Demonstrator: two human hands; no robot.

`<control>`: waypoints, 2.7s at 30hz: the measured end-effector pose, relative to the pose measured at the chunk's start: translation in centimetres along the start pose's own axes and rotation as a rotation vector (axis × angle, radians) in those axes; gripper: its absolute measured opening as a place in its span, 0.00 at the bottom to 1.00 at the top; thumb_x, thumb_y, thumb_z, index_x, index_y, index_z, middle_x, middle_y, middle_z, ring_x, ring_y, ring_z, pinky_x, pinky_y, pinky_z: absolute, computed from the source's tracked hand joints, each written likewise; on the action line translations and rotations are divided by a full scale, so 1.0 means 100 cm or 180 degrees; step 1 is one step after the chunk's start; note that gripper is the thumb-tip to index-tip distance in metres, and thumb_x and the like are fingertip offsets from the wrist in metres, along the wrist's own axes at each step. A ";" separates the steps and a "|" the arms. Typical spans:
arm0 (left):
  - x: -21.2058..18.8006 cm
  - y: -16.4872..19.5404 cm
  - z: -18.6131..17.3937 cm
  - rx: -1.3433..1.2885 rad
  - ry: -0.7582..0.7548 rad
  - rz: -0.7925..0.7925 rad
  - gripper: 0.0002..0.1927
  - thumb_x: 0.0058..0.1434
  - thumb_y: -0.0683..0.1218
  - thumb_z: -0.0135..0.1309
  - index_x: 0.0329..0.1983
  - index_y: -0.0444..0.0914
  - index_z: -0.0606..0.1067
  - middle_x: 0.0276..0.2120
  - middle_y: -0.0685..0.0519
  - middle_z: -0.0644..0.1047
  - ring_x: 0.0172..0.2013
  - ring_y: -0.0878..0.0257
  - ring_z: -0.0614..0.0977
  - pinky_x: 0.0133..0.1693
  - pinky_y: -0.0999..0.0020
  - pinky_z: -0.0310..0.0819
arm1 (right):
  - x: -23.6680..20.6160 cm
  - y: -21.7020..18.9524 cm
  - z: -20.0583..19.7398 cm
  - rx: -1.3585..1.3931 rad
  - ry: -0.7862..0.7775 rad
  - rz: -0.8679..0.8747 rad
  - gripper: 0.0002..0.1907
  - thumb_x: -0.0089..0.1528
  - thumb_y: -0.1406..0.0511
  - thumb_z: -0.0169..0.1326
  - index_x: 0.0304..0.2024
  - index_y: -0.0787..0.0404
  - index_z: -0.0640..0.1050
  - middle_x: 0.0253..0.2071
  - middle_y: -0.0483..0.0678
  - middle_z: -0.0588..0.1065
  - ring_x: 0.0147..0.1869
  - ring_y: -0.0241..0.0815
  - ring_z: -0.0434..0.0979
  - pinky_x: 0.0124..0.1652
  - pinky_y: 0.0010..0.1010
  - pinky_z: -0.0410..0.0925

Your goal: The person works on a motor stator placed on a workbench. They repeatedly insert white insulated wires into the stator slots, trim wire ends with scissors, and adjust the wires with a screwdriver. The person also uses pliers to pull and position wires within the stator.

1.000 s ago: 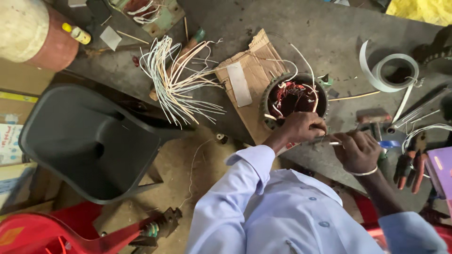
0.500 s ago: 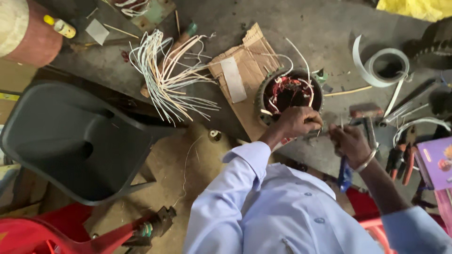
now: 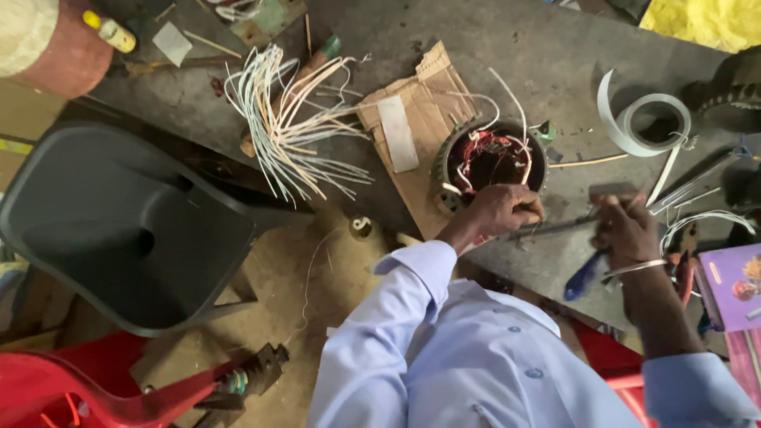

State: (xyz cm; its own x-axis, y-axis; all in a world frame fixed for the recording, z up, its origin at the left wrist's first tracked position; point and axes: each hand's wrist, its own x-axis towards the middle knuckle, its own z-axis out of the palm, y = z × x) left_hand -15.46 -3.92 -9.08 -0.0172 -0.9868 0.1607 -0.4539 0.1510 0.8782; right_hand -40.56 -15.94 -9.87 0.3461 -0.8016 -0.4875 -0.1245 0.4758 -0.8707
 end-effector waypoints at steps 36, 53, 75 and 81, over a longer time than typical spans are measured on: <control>0.003 0.016 -0.003 0.0207 0.0091 -0.0384 0.10 0.56 0.53 0.60 0.38 0.47 0.83 0.35 0.54 0.83 0.39 0.56 0.85 0.43 0.62 0.78 | -0.079 -0.008 0.023 -0.0946 -0.1363 -0.0408 0.33 0.66 0.68 0.49 0.74 0.44 0.62 0.30 0.48 0.71 0.24 0.34 0.65 0.24 0.27 0.63; -0.006 0.036 0.003 0.0866 0.0383 -0.0106 0.04 0.57 0.50 0.58 0.32 0.47 0.78 0.32 0.55 0.77 0.40 0.54 0.82 0.41 0.56 0.76 | -0.094 0.024 0.000 0.0399 0.0260 0.0413 0.14 0.66 0.66 0.48 0.53 0.42 0.72 0.35 0.43 0.73 0.27 0.33 0.67 0.23 0.24 0.60; -0.011 0.047 -0.005 0.0878 0.0485 0.0261 0.05 0.60 0.48 0.56 0.33 0.44 0.73 0.33 0.53 0.75 0.41 0.53 0.80 0.44 0.57 0.74 | -0.075 0.050 0.017 0.2265 -0.0584 0.0700 0.05 0.72 0.61 0.53 0.46 0.50 0.71 0.32 0.38 0.69 0.25 0.27 0.59 0.22 0.19 0.55; -0.010 0.049 -0.004 0.0995 0.0245 0.0005 0.04 0.62 0.48 0.53 0.34 0.44 0.74 0.34 0.54 0.76 0.41 0.54 0.80 0.43 0.58 0.74 | -0.083 0.057 0.021 0.1629 -0.0103 0.0951 0.10 0.68 0.60 0.48 0.51 0.51 0.72 0.33 0.41 0.70 0.24 0.28 0.59 0.22 0.21 0.55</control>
State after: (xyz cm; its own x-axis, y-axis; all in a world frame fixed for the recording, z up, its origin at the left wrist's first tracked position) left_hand -17.29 -2.15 -4.81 0.0439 -0.9776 0.2060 -0.7059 0.1155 0.6988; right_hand -42.17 -5.81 -10.69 0.3942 -0.5984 -0.6975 0.2405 0.7997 -0.5501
